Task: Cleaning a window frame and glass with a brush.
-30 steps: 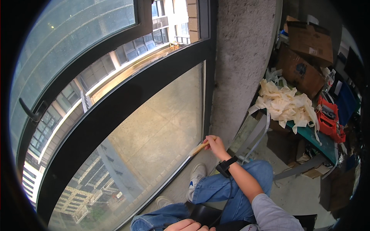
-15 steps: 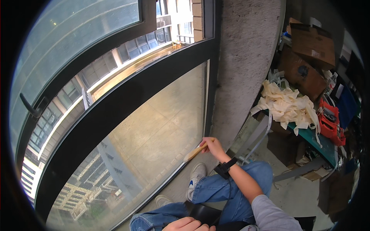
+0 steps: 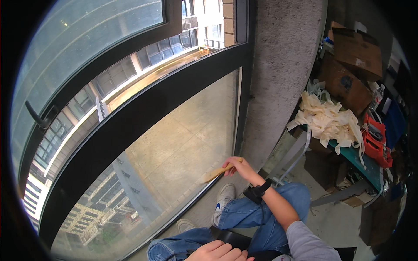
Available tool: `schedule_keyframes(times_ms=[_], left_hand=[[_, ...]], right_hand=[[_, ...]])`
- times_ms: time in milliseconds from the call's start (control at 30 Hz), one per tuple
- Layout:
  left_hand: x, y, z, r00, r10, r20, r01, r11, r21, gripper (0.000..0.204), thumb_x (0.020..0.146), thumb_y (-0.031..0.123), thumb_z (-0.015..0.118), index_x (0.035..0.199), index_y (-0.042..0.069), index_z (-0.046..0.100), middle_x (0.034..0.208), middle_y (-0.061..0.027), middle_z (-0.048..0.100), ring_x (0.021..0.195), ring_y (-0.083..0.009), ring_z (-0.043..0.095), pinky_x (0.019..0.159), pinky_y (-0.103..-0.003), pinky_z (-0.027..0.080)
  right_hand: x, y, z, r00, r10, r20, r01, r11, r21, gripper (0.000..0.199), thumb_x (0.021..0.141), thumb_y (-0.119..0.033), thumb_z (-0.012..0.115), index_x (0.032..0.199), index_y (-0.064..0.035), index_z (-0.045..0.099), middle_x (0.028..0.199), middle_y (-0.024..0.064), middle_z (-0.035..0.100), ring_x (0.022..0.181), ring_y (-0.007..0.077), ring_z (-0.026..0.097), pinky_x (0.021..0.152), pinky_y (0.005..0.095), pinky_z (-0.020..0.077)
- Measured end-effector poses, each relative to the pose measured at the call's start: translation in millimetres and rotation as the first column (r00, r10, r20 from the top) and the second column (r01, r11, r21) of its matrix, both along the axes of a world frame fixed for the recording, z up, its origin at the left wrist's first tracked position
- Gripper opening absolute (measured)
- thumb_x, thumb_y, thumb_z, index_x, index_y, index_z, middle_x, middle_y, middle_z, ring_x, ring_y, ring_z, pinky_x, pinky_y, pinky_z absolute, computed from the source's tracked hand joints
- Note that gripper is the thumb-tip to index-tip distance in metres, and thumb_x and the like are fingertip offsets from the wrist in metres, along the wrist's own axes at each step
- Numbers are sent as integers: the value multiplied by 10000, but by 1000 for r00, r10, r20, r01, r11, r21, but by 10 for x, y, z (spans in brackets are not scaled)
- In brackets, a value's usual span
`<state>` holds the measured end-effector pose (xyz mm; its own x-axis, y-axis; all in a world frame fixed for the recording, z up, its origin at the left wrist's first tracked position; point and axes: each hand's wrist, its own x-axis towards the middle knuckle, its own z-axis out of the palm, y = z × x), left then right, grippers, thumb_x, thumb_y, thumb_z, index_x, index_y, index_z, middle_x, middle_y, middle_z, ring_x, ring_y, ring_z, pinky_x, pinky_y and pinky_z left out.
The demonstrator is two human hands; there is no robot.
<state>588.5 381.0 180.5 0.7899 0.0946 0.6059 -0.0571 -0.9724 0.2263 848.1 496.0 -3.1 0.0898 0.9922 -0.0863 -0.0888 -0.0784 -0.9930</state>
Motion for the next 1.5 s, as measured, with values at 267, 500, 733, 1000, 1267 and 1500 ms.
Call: schedule_keyframes(times_ms=[267, 500, 733, 1000, 1267, 1500], left_hand=[[9, -5, -8, 999, -3, -49, 4, 1000, 19, 115, 713, 166, 669, 711, 83, 591, 639, 3, 493, 530, -132, 447, 499, -254, 348], [21, 8, -13, 999, -4, -48, 5, 1000, 22, 110, 713, 165, 665, 711, 85, 591, 638, 5, 486, 535, -129, 444, 493, -255, 341], [26, -18, 41, 999, -26, -36, 27, 1000, 10, 99, 722, 159, 664, 740, 86, 600, 638, 10, 476, 528, -124, 435, 489, -248, 334], [1, 7, 21, 1000, -7, -28, 8, 1000, 12, 100, 724, 153, 664, 769, 83, 607, 638, 12, 469, 530, -121, 435, 490, -247, 335], [8, 20, 32, 1000, -17, -23, 18, 1000, 17, 127, 726, 130, 657, 828, 78, 600, 640, 15, 450, 534, -117, 426, 486, -248, 325], [-27, 42, 4, 987, -47, -152, 52, 998, 23, 168, 711, 112, 626, 870, 78, 584, 654, 14, 447, 553, -121, 439, 500, -247, 334]], right_hand=[[-6, -17, -124, 796, -463, 390, 389, 885, 257, 296, 881, -292, 503, 847, -2, 552, 642, 89, 566, 597, 149, 552, 555, 287, 412], [-2, -6, 16, 990, 6, -138, -11, 999, -36, 320, 886, -313, 479, 829, -17, 585, 673, 46, 615, 580, 122, 577, 557, 216, 424], [227, 1, -117, 839, -388, 381, 389, 918, 78, 342, 889, -327, 473, 788, -18, 580, 640, 50, 591, 579, 121, 570, 539, 244, 419], [-30, 2, 61, 983, -45, -176, 24, 992, -120, 337, 898, -323, 460, 817, -20, 584, 628, 42, 582, 552, 121, 581, 525, 222, 451], [269, 27, -290, 853, -413, 319, 397, 910, 116, 324, 877, -309, 496, 763, -12, 557, 701, 78, 625, 607, 122, 602, 561, 223, 443], [47, 20, -69, 994, -30, -109, 19, 995, -99, 230, 872, -280, 510, 826, -62, 566, 694, 54, 628, 621, 110, 605, 536, 221, 440]])
